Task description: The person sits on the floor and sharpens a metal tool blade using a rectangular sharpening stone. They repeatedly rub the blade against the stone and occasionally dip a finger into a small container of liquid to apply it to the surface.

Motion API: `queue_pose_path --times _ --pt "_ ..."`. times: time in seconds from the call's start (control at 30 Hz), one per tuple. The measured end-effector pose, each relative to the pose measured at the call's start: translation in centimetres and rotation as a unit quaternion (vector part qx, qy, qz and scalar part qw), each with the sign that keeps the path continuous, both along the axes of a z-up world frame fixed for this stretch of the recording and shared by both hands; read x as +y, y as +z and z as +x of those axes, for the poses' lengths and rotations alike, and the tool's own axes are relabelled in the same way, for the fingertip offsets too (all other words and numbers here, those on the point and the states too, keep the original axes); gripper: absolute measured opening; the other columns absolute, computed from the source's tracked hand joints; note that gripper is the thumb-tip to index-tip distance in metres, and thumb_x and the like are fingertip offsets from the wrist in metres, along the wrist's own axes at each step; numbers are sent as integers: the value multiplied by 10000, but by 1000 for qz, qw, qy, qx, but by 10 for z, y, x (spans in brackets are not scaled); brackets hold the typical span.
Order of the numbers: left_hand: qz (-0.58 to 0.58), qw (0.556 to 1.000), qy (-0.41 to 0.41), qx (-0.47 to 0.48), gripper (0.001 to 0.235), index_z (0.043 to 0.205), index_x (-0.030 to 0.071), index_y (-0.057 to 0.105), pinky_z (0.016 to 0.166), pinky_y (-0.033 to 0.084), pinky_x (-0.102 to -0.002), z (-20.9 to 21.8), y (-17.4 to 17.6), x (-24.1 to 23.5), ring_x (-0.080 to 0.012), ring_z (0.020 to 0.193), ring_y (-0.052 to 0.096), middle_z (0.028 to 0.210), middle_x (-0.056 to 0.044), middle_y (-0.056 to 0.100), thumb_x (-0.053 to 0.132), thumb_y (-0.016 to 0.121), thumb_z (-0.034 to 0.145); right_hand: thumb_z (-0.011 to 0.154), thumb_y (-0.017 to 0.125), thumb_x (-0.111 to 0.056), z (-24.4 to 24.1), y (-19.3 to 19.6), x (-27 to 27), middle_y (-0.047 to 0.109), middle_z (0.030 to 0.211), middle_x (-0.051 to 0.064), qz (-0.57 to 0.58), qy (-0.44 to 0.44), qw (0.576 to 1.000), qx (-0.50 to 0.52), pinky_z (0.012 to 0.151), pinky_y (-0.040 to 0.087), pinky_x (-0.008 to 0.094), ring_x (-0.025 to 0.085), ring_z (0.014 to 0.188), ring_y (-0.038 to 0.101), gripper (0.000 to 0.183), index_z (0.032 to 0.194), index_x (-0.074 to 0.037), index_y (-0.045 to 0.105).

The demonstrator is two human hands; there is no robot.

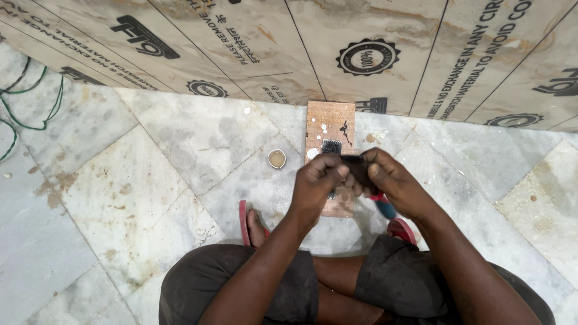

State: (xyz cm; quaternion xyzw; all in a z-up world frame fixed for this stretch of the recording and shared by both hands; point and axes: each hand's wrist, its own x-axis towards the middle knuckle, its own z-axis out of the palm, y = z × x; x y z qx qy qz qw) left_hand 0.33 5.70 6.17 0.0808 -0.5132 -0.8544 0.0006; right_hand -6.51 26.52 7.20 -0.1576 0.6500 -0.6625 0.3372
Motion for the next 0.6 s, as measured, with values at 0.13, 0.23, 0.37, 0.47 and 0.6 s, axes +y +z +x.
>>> queue_pose_path --times 0.13,0.23,0.37,0.47,0.6 --pt "-85 984 89 -127 300 1179 61 688 728 556 -281 -12 -6 -23 -115 869 665 1017 -29 707 215 697 921 968 665 -382 -22 -8 4 716 1050 115 220 -64 950 214 831 521 389 247 949 651 446 1269 -70 558" --pt "-84 981 123 -121 336 1217 47 661 729 549 -269 -10 -8 -30 -99 867 655 1014 -16 692 214 688 927 883 742 -361 -30 -21 4 712 1104 130 367 -28 882 295 813 536 435 297 990 693 507 1270 -97 550" --pt "-119 983 121 -71 358 1240 10 657 691 525 -252 -11 -11 -26 -88 797 600 966 -36 676 197 707 938 885 733 -379 -33 -48 3 707 1075 136 468 38 839 274 843 536 466 325 1023 685 498 1273 -126 551" --pt "-121 981 123 -83 357 1235 5 668 679 511 -238 -12 -14 -22 -81 780 576 969 -40 677 186 713 930 887 729 -371 -38 -71 1 702 1103 123 468 50 835 287 859 529 477 331 1048 675 474 1243 -109 560" --pt "-125 981 120 -89 336 1210 1 676 670 517 -240 -11 -16 -24 -82 781 612 949 -44 695 183 708 929 883 723 -354 -43 -87 4 699 1116 108 447 62 826 337 871 523 478 343 1075 653 422 1204 -114 591"
